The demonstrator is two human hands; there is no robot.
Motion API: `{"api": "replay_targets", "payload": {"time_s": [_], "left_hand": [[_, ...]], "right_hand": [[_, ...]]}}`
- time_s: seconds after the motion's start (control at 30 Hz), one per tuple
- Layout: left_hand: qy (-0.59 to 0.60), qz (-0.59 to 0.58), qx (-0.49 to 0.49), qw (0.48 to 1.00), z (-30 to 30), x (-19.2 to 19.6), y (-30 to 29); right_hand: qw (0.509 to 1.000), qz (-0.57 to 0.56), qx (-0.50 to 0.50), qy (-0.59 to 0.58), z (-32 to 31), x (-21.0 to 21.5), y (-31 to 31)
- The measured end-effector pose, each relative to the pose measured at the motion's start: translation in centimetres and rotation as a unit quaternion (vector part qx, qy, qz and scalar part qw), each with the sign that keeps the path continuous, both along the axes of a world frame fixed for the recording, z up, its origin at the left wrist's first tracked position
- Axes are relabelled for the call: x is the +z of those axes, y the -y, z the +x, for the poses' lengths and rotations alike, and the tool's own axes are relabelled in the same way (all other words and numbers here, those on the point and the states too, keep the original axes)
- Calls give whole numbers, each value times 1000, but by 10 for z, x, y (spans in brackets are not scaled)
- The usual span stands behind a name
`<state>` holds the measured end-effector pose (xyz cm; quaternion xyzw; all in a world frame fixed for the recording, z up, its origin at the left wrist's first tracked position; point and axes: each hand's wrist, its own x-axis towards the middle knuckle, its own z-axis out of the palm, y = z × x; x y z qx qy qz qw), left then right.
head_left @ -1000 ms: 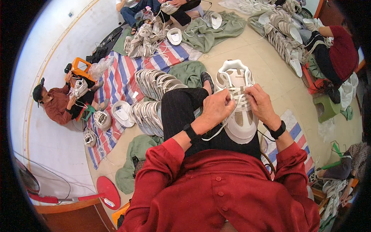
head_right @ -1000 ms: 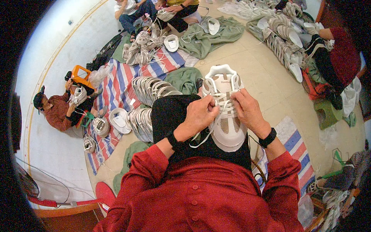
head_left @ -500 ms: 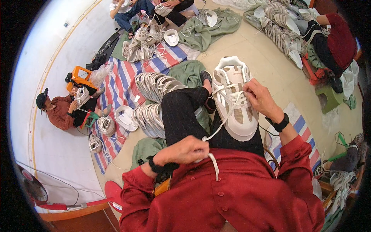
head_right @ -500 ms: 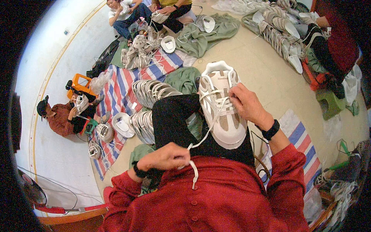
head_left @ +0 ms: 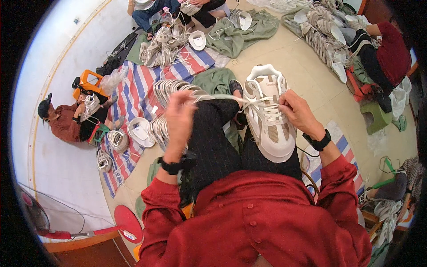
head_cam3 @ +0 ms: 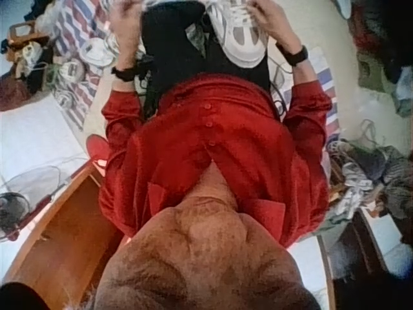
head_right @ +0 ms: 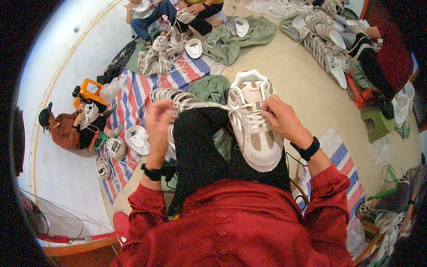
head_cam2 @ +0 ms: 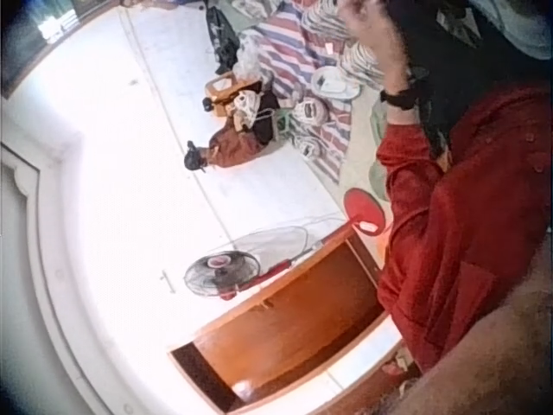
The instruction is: The recorder is lacing a white sneaker while sitting in a communal workshop area.
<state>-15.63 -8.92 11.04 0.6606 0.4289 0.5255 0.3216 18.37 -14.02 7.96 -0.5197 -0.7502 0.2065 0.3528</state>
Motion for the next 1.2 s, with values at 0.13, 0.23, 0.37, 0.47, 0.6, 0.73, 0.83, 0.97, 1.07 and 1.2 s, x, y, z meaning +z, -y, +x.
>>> {"api": "replay_targets", "payload": {"time_s": [0.13, 0.23, 0.37, 0.47, 0.6, 0.73, 0.83, 0.97, 1.07, 1.2], "left_hand": [[-143, 61, -221, 963, 88, -21, 53], [-203, 184, -271, 923, 128, -43, 67], [-267, 253, -243, 897, 148, -54, 60], [-264, 224, -247, 905, 152, -60, 53], [-292, 169, -245, 909, 155, -59, 48], [-256, 184, -241, 918, 156, -61, 49], [-240, 233, -222, 916, 155, -62, 54], [-276, 224, -227, 907, 154, -65, 53], [-283, 215, -238, 904, 156, -65, 51], [-285, 216, -236, 904, 155, -66, 49]], "right_hand": [[999, 45, 3, -2, 1, -3, -1], [998, 66, 9, 7, 3, -3, -1], [994, 59, 19, 95, 5, -1, -4], [979, 87, 35, 178, 5, 4, -8], [957, 98, 49, 269, -2, 14, -2], [952, 104, 58, 282, -9, 17, 13], [938, 25, 44, 344, -11, 17, 21], [946, 66, -10, 317, -14, 12, 31], [943, 55, -59, 324, 3, 8, 50], [949, 51, -136, 281, 44, 9, 103]]}}
